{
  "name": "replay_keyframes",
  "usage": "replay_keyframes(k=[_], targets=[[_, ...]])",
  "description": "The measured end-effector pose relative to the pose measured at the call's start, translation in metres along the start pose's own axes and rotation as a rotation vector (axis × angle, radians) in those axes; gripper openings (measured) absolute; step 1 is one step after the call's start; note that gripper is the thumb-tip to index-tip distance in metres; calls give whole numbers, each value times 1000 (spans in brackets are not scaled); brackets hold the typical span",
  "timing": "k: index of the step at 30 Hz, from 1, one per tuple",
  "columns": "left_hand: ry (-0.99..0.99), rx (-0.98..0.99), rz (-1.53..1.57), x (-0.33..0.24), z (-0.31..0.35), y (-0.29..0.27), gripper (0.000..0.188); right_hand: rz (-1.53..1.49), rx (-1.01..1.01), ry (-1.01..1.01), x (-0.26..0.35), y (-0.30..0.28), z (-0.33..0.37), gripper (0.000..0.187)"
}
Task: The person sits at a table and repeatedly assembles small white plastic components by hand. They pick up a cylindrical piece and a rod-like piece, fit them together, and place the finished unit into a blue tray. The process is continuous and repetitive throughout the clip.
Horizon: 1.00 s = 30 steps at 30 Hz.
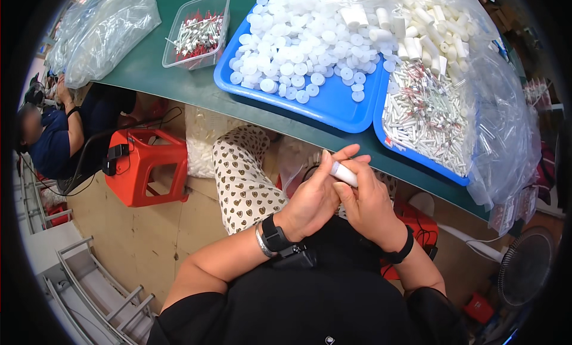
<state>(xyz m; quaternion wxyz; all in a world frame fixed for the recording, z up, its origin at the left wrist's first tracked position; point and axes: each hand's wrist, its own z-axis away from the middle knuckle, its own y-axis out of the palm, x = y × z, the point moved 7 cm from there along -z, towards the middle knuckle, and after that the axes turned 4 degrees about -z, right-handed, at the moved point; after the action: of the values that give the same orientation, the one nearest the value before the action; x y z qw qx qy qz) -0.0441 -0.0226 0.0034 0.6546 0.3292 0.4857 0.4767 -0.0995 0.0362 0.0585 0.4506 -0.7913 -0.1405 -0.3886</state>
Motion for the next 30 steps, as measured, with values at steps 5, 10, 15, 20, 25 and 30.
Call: replay_keyframes(k=[5, 10, 15, 20, 25, 30], targets=[[73, 20, -87, 11, 4, -4, 48, 17, 94, 75, -2, 6, 8, 17], [35, -22, -22, 13, 5, -7, 52, -140, 93, 189, -9, 14, 11, 20], [-23, -14, -143, 8, 6, -14, 59, -340, 132, 401, -17, 15, 12, 15], [73, -63, -355, 14, 7, -20, 64, -475, 67, 404, -30, 29, 23, 16], [-28, -100, -347, 16, 10, -39, 64, -1227, 251, 915, -47, 53, 37, 30], [-75, -76, -275, 6, 10, -36, 62, -1577, 362, 1030, -49, 58, 49, 41]])
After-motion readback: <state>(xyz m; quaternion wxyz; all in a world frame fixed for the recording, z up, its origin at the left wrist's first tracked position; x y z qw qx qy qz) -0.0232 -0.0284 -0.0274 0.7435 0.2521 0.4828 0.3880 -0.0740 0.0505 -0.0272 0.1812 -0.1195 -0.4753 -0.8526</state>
